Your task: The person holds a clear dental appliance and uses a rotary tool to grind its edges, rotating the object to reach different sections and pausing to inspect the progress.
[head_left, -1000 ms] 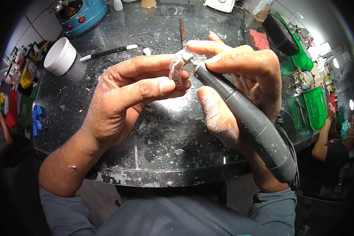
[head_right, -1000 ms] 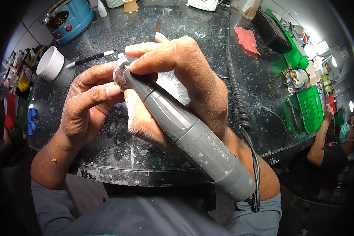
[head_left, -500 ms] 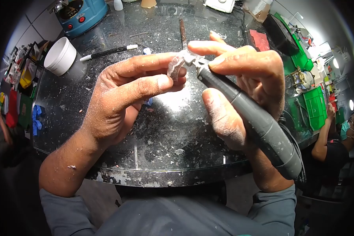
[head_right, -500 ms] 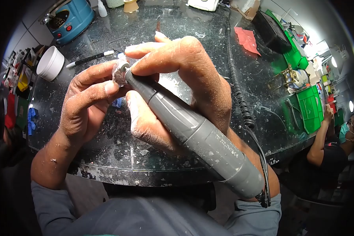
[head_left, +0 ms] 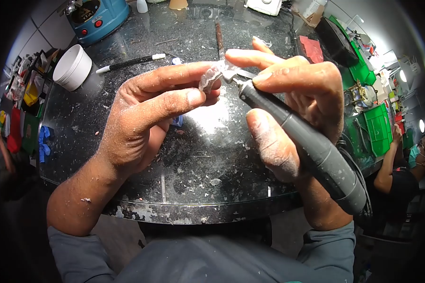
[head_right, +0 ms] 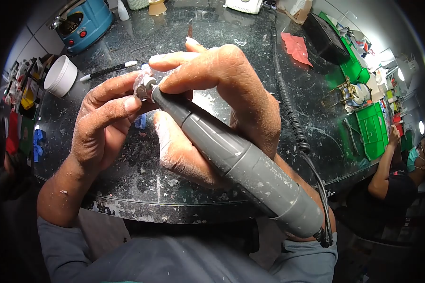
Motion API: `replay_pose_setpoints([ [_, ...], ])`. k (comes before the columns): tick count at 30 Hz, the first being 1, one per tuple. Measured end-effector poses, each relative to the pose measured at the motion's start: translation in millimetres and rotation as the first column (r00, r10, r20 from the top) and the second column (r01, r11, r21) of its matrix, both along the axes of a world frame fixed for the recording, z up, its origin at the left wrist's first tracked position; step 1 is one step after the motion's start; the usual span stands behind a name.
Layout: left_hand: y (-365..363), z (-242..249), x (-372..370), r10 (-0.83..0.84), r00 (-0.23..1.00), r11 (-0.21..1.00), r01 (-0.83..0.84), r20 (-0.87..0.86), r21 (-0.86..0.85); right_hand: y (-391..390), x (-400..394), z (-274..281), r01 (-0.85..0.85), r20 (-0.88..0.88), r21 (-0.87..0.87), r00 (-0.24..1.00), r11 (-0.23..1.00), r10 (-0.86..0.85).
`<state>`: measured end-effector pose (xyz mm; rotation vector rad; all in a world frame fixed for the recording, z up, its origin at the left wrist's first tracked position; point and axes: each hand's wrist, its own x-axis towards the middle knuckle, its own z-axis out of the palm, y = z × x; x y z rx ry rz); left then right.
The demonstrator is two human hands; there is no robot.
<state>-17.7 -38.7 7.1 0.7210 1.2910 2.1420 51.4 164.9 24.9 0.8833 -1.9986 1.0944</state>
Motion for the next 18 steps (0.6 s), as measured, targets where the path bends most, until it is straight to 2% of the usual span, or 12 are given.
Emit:
replay_pose_setpoints([
  [7, -0.4, 0.4, 0.2, 0.006, 1.000, 1.000, -0.006, -0.010, -0.012, -0.7, -0.9, -0.3, -0.021, -0.028, -0.012, 0.999, 1.000, 0.020],
  [18, -0.9, 0.8, 0.8, 0.001, 1.000, 1.000, -0.001, -0.008, -0.018, 0.0, 2.2, 1.9, -0.024, 0.025, 0.008, 0.999, 1.000, 0.024],
])
